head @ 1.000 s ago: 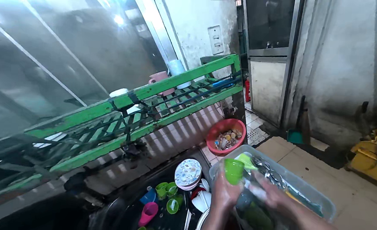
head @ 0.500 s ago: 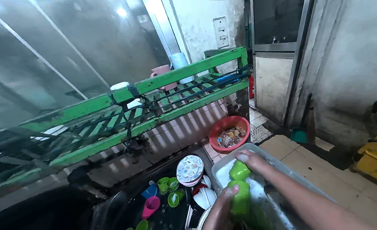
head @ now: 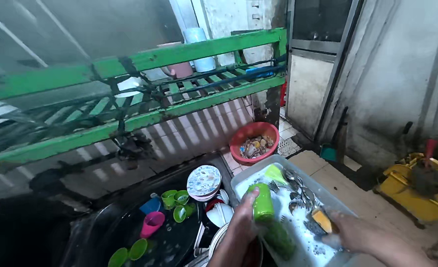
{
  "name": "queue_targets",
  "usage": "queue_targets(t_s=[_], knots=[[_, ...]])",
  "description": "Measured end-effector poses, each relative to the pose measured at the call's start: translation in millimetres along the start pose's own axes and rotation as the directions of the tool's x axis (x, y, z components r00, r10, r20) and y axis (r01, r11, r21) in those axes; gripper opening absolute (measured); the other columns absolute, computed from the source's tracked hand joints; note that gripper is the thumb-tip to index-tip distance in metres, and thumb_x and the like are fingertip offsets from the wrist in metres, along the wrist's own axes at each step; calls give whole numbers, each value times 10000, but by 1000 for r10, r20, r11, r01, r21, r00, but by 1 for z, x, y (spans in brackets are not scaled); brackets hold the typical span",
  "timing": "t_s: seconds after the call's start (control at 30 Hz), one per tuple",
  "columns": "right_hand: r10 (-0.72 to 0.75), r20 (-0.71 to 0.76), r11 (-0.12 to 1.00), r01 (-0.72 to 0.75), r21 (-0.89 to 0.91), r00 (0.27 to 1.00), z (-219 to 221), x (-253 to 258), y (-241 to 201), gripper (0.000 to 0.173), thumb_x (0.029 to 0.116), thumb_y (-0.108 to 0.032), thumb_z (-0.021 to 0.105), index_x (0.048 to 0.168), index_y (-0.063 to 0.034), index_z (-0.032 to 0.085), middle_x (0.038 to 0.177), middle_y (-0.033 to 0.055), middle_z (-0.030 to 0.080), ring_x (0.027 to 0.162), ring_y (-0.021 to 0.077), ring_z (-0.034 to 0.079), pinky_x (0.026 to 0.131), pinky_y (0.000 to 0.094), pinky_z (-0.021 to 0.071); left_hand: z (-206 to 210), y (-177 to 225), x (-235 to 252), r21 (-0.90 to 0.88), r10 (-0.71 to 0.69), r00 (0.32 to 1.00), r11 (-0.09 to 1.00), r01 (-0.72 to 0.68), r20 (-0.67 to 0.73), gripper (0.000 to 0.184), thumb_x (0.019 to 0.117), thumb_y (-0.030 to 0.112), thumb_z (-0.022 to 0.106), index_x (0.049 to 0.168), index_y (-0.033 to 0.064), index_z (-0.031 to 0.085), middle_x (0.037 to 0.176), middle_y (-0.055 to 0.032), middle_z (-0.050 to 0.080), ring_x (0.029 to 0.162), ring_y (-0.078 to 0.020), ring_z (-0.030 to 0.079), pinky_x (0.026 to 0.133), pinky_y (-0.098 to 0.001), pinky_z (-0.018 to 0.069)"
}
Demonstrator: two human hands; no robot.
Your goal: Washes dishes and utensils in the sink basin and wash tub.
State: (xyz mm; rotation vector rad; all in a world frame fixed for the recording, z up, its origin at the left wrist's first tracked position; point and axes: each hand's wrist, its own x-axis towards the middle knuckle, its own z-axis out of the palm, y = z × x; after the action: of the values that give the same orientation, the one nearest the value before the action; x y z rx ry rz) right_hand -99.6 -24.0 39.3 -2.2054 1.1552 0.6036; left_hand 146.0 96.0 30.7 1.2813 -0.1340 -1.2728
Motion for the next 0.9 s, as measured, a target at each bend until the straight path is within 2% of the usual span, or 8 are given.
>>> queue_targets(t_s=[0.13,0.33,0.43,0.57,0.67,0.73,0.83,0.9], knots=[[30,-39,989,-36,-143,999,30,15,-9,1000,882,-365,790,1628,-46,204,1644,240,280,1449,434,404,1130,620,393,17,-11,15,73,41,999,997,-40,-14,581,1060,305,552,1563,157,302,1221,-217,618,996,-331,680,782,-484,603],[76,-279,985,-29,170,957,-6,4,-18,770,932,-233,717,1575,-63,331,1334,277,605,1216,451,608,1035,635,469,25,-25,20,191,41,999,981,-39,-4,799,1026,423,604,1651,230,147,1553,-213,418,1300,-377,550,968,-572,531],[-22,-544,949,189,253,839,-15,-10,-60,827,923,-397,739,1554,-21,360,1260,243,654,1149,387,658,1001,567,512,41,-27,2,122,29,1000,992,-30,10,634,1098,399,457,1645,242,176,1537,-210,428,1257,-383,575,899,-570,556],[-350,-754,815,578,48,556,8,18,-99,650,939,-336,678,1467,5,511,1457,210,560,1367,340,534,1148,497,429,58,-30,-20,-33,61,995,997,-64,-77,421,1146,278,270,1502,101,409,1385,-169,539,1196,-280,583,921,-485,531],[-104,-625,795,442,415,774,-23,39,-102,582,958,-253,705,1448,4,525,1300,243,638,1197,351,629,1043,532,488,36,-22,-23,134,27,996,990,-38,87,580,1117,358,410,1641,222,200,1600,-186,357,1309,-380,544,891,-585,556],[49,-507,569,394,722,860,-39,52,-94,493,955,-160,711,1396,-18,540,1162,205,669,1019,287,677,895,477,564,19,-14,-15,337,79,977,931,-143,197,729,1048,328,578,1651,214,183,1609,-189,357,1302,-364,564,903,-574,567],[14,-465,81,462,883,885,-46,52,-83,332,999,-88,574,1316,-10,512,970,165,687,797,235,701,688,400,612,-7,5,3,416,258,939,847,-332,226,642,973,276,688,1555,157,446,1589,-154,395,1364,-299,509,1039,-500,512],[-24,-444,-14,444,896,895,-44,47,-87,254,1000,-75,546,1244,-5,525,905,154,688,750,222,703,644,381,618,-19,11,8,278,370,911,870,-408,180,408,1009,242,639,1384,83,622,1357,-133,618,1177,-222,632,952,-412,555]])
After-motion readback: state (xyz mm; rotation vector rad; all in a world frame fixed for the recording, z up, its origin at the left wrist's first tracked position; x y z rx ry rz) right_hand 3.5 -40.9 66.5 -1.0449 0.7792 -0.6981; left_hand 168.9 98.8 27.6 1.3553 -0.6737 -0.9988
